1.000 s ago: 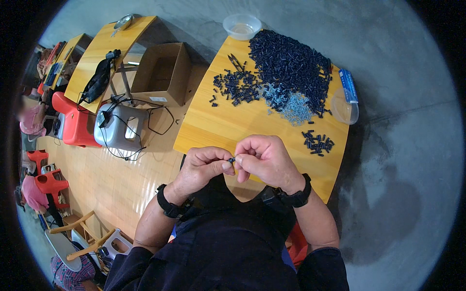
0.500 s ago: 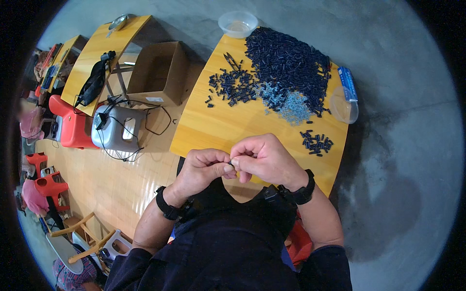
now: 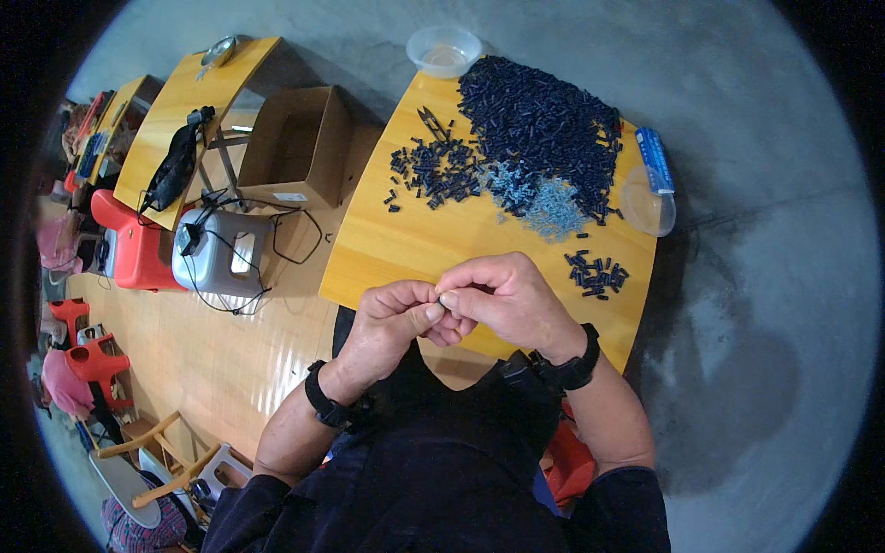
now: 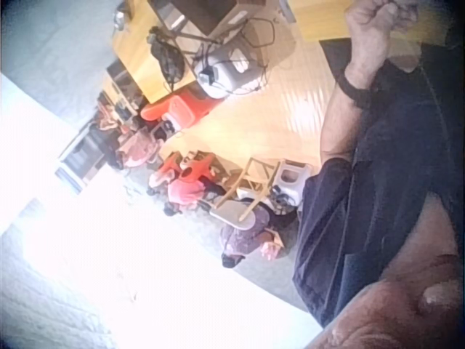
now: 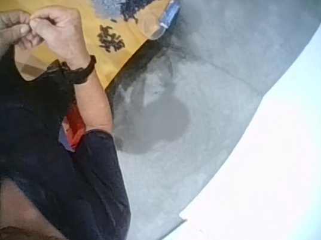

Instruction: Manually assembling small blue plastic inserts into black plastic housings at a workstation.

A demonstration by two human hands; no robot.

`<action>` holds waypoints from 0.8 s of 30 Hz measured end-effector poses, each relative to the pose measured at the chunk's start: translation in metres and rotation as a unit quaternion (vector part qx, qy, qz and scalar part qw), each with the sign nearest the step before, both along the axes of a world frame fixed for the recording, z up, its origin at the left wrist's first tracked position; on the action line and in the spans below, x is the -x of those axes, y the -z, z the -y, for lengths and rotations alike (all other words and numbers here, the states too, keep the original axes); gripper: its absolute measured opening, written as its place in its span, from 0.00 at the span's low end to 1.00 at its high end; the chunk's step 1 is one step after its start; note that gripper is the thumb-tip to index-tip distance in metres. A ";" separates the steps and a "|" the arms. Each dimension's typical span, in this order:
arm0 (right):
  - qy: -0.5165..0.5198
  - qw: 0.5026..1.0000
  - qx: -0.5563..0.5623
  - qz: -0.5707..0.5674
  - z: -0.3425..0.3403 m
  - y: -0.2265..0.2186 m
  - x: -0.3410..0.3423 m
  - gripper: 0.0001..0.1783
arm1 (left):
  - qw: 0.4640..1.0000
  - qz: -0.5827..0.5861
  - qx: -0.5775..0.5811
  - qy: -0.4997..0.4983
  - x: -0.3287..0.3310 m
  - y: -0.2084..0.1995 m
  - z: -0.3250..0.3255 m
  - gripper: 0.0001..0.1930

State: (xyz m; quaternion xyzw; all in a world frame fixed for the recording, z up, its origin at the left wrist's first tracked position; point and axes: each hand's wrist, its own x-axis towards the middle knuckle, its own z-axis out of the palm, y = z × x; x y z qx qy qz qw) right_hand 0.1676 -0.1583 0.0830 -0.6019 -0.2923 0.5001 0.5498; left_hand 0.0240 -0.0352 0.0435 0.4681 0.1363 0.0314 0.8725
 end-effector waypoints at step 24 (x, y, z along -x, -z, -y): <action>-0.033 0.948 0.095 -0.301 0.008 0.017 0.031 0.33 | 0.995 0.046 -0.037 -0.076 0.012 0.007 0.012 0.06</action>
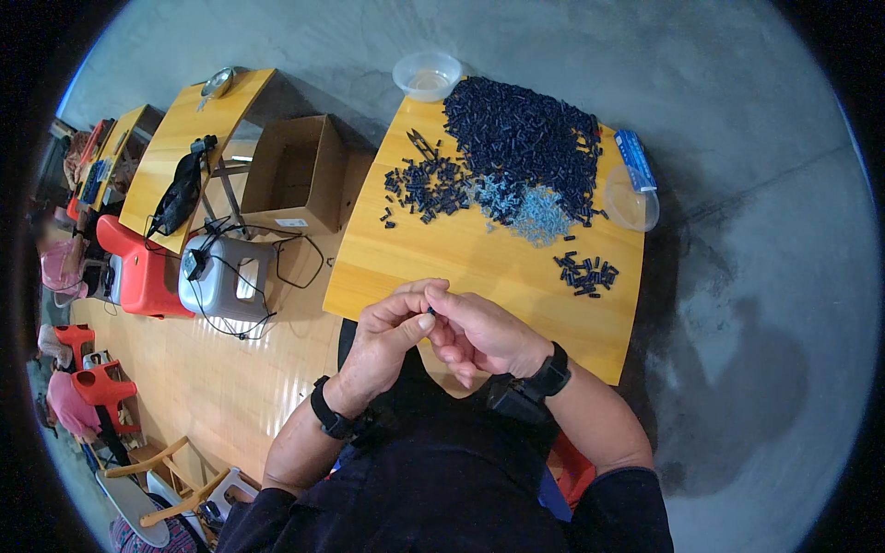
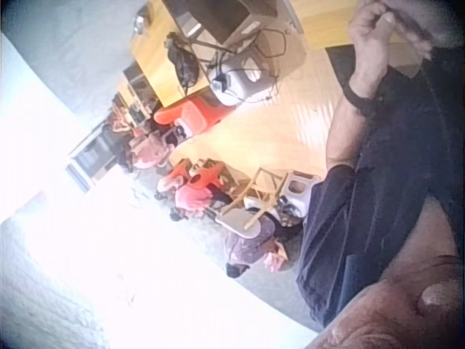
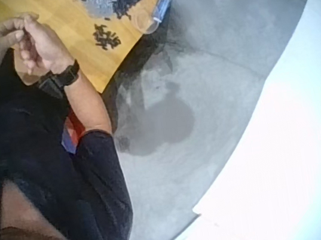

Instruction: Manually assembling small blue plastic inserts into black plastic housings at a workstation.

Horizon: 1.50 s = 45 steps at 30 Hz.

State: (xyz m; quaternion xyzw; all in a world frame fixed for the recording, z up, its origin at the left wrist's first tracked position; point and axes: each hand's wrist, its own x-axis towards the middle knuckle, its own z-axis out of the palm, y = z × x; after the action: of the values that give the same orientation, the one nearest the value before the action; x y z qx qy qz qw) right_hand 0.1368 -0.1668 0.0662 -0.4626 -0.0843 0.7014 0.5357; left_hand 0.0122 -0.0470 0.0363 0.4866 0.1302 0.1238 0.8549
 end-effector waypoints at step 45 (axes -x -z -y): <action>0.088 0.964 0.006 -0.250 -0.005 0.051 0.027 0.34 | 0.973 -0.187 0.101 0.094 -0.001 0.021 -0.021 0.08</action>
State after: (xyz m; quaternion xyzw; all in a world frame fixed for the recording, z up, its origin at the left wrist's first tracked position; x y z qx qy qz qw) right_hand 0.1096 -0.1616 0.0156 -0.2811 0.0975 0.7454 0.5966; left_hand 0.0131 -0.0262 0.0153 0.4228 0.2526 -0.0642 0.8680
